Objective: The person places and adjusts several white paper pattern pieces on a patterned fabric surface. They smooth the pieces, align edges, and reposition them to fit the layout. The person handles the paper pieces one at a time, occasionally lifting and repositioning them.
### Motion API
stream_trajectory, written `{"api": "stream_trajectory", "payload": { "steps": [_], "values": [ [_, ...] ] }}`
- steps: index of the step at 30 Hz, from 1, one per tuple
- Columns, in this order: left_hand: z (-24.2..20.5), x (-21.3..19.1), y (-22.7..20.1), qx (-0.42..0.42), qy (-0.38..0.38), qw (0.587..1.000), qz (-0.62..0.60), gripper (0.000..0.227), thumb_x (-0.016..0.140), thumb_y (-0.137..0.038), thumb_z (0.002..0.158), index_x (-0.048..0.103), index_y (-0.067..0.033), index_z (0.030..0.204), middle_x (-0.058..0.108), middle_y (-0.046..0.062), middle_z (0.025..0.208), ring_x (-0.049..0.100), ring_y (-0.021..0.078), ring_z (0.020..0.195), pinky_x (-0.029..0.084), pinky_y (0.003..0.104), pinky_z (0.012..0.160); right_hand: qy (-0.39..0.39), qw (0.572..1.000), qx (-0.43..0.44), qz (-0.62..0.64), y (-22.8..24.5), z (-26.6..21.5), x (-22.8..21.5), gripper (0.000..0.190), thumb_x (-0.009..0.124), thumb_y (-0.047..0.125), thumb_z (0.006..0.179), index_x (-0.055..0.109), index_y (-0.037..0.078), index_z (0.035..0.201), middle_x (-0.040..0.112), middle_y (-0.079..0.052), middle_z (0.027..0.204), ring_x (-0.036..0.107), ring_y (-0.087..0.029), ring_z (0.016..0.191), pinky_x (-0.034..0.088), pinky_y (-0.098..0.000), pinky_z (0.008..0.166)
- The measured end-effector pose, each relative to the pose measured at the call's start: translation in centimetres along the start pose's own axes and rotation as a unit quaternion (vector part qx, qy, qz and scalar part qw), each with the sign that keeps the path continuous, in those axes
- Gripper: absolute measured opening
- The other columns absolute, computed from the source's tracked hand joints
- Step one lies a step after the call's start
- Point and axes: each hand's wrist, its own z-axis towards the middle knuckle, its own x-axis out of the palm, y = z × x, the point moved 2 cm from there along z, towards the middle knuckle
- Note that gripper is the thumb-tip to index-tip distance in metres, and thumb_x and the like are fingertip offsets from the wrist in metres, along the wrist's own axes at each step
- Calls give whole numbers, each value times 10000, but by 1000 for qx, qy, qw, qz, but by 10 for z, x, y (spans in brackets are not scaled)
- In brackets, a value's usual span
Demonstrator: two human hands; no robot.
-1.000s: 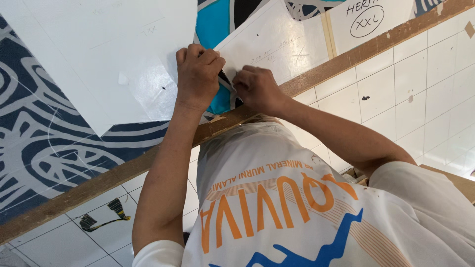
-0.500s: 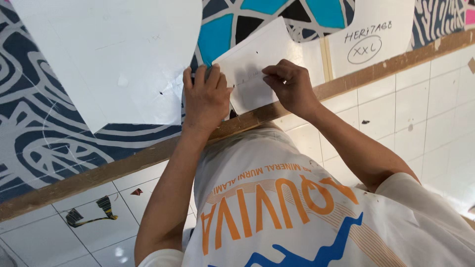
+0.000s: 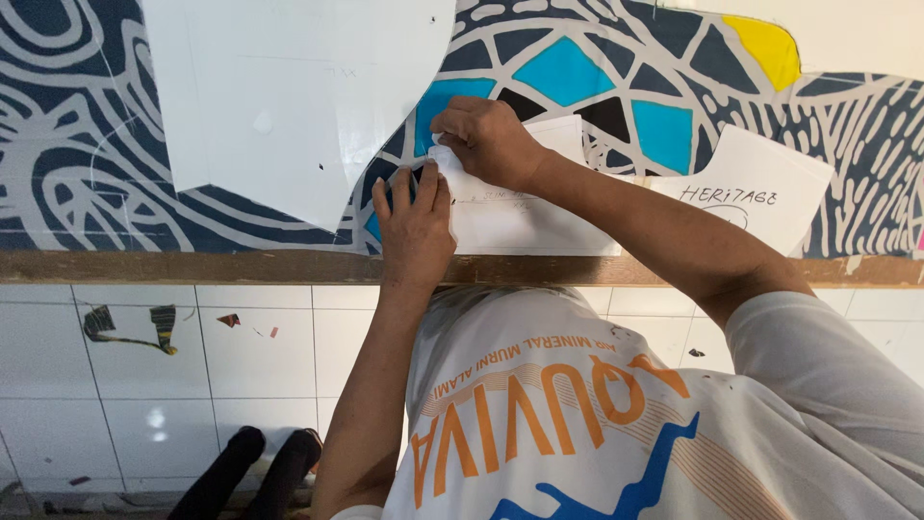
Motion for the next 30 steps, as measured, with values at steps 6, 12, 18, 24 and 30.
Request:
{"api": "stream_trajectory", "payload": {
  "steps": [6, 12, 18, 24, 30],
  "values": [
    [6, -4, -11, -57, 21, 997, -42, 317, 737, -20, 744, 722, 1, 1061, 528, 138, 1457, 488, 394, 1295, 312, 687, 1086, 37, 995, -64, -63, -8, 4, -3, 129, 770, -20, 852, 710, 27, 957, 670, -79, 865, 682, -245, 802, 567, -346, 643],
    [8, -2, -15, -80, 29, 995, -41, 222, 718, 2, 815, 724, -32, 1034, 514, 115, 1496, 476, 375, 1331, 301, 705, 1114, 53, 987, -120, -88, -12, 2, -6, 134, 772, -26, 810, 702, 30, 910, 629, -82, 812, 651, -253, 771, 548, -358, 619],
    [7, -2, -14, -97, 29, 993, -54, 209, 701, 25, 827, 724, -42, 1024, 522, 106, 1498, 476, 371, 1356, 306, 705, 1133, 70, 985, -142, -61, -12, 13, 4, 134, 777, -24, 807, 705, 21, 910, 620, -78, 793, 623, -237, 731, 532, -359, 603],
    [10, -3, -16, -97, 36, 993, -50, 203, 689, 32, 823, 706, -43, 1012, 524, 111, 1502, 475, 383, 1347, 306, 719, 1118, 49, 993, -82, 75, -14, 32, -1, 123, 729, -12, 938, 633, 15, 1009, 642, -97, 872, 642, -217, 751, 529, -324, 622],
    [9, -3, -15, -105, 35, 992, -55, 250, 689, 8, 827, 692, -47, 1071, 510, 105, 1504, 472, 384, 1353, 299, 728, 1120, 75, 970, 50, 224, -30, 24, -34, 148, 659, 36, 1120, 535, 35, 1039, 636, -41, 869, 649, -79, 790, 556, -233, 683]
  ]
}}
